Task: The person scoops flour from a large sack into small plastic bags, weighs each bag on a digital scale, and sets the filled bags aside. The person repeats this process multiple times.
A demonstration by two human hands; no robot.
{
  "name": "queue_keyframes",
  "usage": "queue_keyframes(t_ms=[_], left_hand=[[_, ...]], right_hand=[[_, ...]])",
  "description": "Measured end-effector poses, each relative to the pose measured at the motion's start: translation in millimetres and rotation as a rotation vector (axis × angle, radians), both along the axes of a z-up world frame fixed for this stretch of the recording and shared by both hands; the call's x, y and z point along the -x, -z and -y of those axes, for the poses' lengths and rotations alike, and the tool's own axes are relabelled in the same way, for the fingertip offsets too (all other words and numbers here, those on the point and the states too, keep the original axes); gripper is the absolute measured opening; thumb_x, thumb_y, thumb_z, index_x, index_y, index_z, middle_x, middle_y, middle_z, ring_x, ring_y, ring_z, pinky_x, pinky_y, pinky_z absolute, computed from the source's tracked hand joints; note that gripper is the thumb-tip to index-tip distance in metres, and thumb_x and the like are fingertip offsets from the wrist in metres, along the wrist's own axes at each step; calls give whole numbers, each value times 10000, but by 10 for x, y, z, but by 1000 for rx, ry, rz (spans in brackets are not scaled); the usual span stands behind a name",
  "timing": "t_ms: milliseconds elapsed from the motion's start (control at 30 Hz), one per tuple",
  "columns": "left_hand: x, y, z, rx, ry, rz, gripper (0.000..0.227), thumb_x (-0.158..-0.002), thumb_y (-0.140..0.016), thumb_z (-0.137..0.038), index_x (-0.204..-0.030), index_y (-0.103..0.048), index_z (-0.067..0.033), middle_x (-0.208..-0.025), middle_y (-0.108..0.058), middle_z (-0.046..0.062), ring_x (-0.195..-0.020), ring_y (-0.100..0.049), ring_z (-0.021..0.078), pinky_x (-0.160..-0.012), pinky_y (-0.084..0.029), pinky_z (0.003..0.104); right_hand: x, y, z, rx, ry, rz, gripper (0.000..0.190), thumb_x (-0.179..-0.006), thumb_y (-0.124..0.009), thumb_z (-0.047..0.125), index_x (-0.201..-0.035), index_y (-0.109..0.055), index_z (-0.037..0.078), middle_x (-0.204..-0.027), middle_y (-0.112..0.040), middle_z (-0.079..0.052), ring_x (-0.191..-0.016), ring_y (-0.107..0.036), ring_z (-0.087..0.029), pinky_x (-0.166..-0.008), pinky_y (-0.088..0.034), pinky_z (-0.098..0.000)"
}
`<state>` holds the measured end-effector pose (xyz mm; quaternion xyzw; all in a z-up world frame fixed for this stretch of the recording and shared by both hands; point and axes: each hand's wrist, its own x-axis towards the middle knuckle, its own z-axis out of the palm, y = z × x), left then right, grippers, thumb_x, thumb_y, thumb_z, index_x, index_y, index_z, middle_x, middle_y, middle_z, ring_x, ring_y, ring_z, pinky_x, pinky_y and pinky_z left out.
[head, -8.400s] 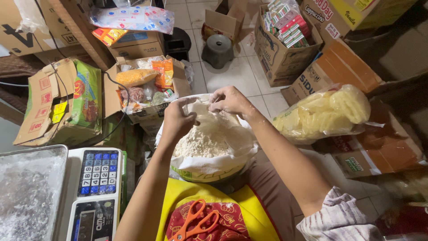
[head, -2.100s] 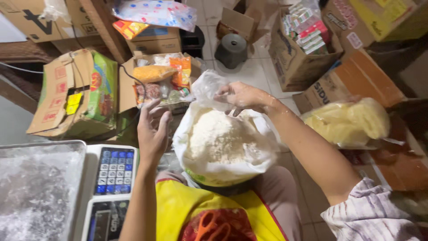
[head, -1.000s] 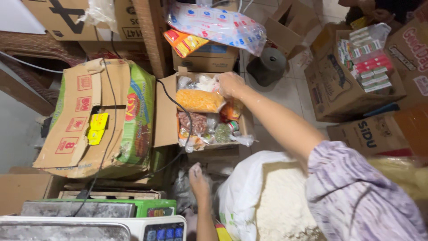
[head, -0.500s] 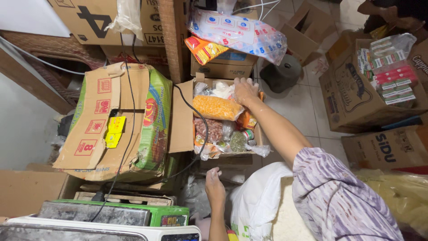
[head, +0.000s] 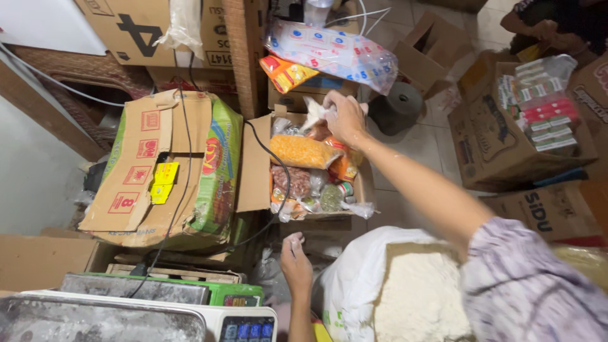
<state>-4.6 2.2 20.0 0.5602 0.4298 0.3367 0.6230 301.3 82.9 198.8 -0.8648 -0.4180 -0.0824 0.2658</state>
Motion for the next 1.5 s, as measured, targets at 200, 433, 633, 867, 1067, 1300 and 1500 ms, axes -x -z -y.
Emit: queue_keyframes(t_ms=[200, 433, 633, 867, 1067, 1300, 1500], left_hand=[[257, -982, 105, -35, -26, 142, 388, -981, -574, -193, -1324, -550, -15, -1273, -651, 172, -1166, -639, 269, -970, -509, 382], [840, -2174, 682, -706, 29, 74, 946, -677, -893, -287, -1436, -425, 28, -1472, -470, 220, -1391, -452, 330, -1163, -359, 436], [1099, -2427, 1066, 855, 10, 643, 686, -893, -564, -341, -1504, -376, -92, -1441, -489, 171, -1318, -507, 358, -1044, -450, 516], [1690, -2623, 1710, 629, 381, 602, 455, -983, -552, -119, -1415, -490, 9, -1237, -639, 159, -1074, -631, 217, -903, -533, 350], [1898, -2660, 2268, 344, 362, 397, 303, -895, -711, 18, -1189, -643, 47, -1028, -707, 94, -880, -655, 114, -771, -539, 259], [1995, -2479, 2722, 244, 282, 365, 93, -898, -718, 24, -979, -674, 39, -913, -731, 60, -847, -674, 107, -788, -538, 244], [2358, -2168, 2890, 197, 356, 242, 155, -881, -709, 30, -1019, -641, 13, -921, -689, 62, -833, -664, 113, -759, -555, 262]], right_hand=[[851, -1049, 780, -250, -222, -226, 147, -916, -639, 105, -1046, -582, 68, -931, -652, -96, -932, -651, -245, -849, -529, -373], [2210, -1658, 2119, 7, -366, -689, 156, -934, -574, 59, -1089, -554, 49, -982, -648, -62, -992, -663, -145, -894, -566, -321], [2438, -1600, 2998, -33, -601, -695, 271, -928, -577, -56, -1181, -565, 40, -1121, -634, -82, -1132, -664, -158, -1005, -536, -356], [2752, -1127, 4099, -364, -533, -1005, 333, -925, -521, -152, -1180, -559, 58, -1144, -565, -48, -1059, -584, -127, -979, -511, -317], [3156, -967, 4786, -564, -350, -1027, 318, -943, -558, -116, -1209, -554, 57, -1163, -555, -52, -1020, -552, -101, -914, -482, -279], [3781, -1057, 5016, -815, -10, -1087, 544, -967, -576, 39, -1452, -350, 135, -1246, -573, -99, -1139, -574, -150, -994, -490, -283], [4236, -736, 4959, -941, -6, -1423, 827, -851, -662, -76, -1524, -229, 135, -1248, -550, -172, -1122, -592, -232, -958, -566, -355]])
